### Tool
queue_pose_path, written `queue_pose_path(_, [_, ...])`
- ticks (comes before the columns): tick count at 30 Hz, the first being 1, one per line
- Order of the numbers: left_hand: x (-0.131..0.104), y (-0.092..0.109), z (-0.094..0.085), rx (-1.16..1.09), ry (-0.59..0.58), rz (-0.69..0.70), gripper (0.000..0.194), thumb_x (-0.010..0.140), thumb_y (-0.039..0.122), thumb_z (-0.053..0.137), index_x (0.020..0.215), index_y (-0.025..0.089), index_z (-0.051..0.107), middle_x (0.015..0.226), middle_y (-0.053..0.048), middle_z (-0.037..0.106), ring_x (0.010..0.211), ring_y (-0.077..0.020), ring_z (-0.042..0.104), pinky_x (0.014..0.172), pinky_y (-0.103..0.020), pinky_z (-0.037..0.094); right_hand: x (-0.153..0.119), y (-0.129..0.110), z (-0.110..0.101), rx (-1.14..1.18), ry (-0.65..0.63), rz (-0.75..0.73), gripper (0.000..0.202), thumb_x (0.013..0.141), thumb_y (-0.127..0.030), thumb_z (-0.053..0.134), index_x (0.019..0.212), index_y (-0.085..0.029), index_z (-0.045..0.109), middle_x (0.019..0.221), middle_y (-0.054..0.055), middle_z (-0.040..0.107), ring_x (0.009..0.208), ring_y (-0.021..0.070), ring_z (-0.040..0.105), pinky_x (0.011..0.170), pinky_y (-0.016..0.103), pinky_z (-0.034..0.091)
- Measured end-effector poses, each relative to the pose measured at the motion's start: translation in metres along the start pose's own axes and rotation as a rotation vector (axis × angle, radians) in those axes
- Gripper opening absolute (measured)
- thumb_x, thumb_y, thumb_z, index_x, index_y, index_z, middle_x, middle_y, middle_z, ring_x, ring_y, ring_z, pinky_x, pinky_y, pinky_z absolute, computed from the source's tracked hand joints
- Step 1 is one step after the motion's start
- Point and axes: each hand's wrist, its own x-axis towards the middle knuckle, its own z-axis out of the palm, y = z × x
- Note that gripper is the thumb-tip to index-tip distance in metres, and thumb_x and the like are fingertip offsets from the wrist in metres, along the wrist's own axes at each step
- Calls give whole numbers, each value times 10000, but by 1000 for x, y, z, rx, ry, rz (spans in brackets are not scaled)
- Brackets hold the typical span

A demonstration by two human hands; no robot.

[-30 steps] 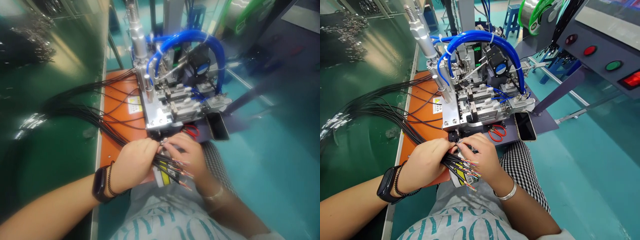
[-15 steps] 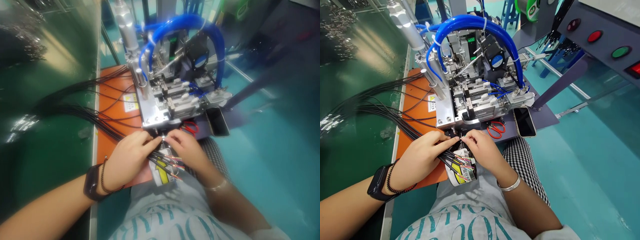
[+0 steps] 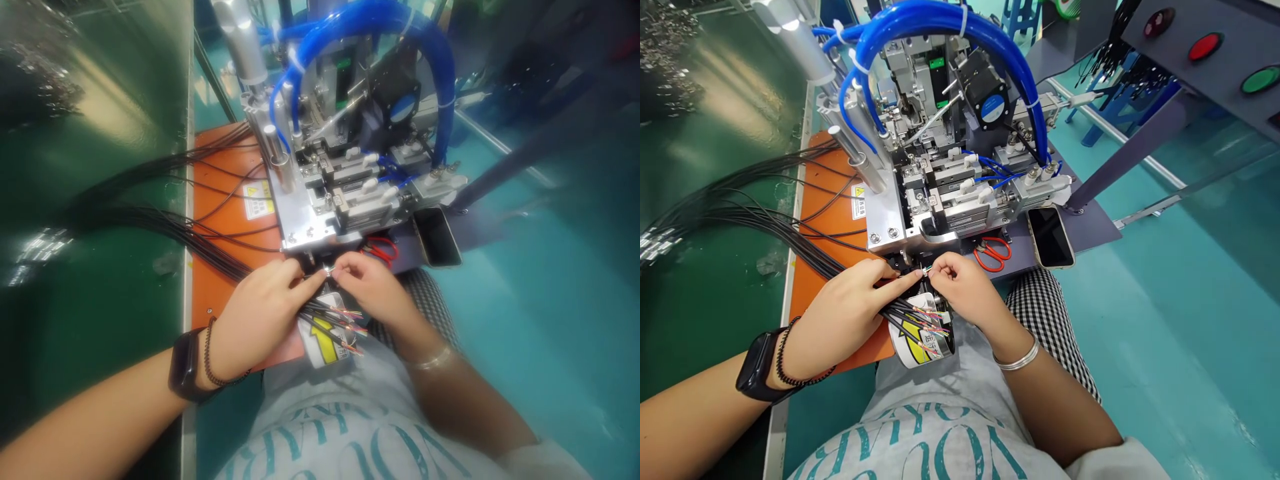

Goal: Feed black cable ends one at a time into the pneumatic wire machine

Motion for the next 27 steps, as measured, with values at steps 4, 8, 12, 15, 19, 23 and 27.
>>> queue_pose_path(4, [0,1,1,7,-22,-5,435,892,119,368,1300,229,475,924,-72,506,800,-197,456,663,-324,415,0,4,3,13,32,-2,49,779,-213,549,744,-179,554,649,-35,529,581,104,475,527,222,364])
queue_pose_path(8, [0,2,2,26,-12,-10,416,900,135,369,1293,219,477,929,-75,504,794,-197,449,664,-325,410,-2,6,5,61,110,-101,79,791,-225,563,857,-190,590,791,-2,590,710,126,542,615,235,432])
queue_pose_path(12, [0,2,3,47,-14,-8,417,906,152,374,1309,223,454,928,-72,499,784,-194,443,656,-322,405,-3,4,4,68,142,-174,54,802,-221,569,835,-197,604,814,4,604,734,129,556,647,240,447])
queue_pose_path(15, [0,4,1,82,-30,2,417,904,160,384,1313,218,445,921,-70,489,771,-192,437,650,-322,407,-2,3,5,65,147,-182,51,805,-243,580,814,-197,602,792,-1,596,725,130,549,646,243,443])
queue_pose_path(19, [4,10,-5,179,-75,1,445,868,129,420,1304,214,450,936,-72,481,769,-202,431,639,-332,407,2,5,7,49,135,-101,89,806,-262,559,765,-187,580,719,-16,564,663,126,515,608,247,418])
queue_pose_path(23, [6,14,-8,225,-107,-13,489,842,111,440,1318,223,436,931,-74,482,786,-212,437,623,-329,402,8,10,8,83,75,-18,130,795,-262,546,697,-178,565,658,-32,546,626,118,500,596,246,401])
queue_pose_path(27, [3,9,-2,147,-1,24,388,879,159,421,1259,183,494,905,-80,490,756,-198,429,649,-333,411,8,12,8,224,58,-15,113,785,-258,575,848,-192,641,799,-11,646,743,133,581,646,245,433])
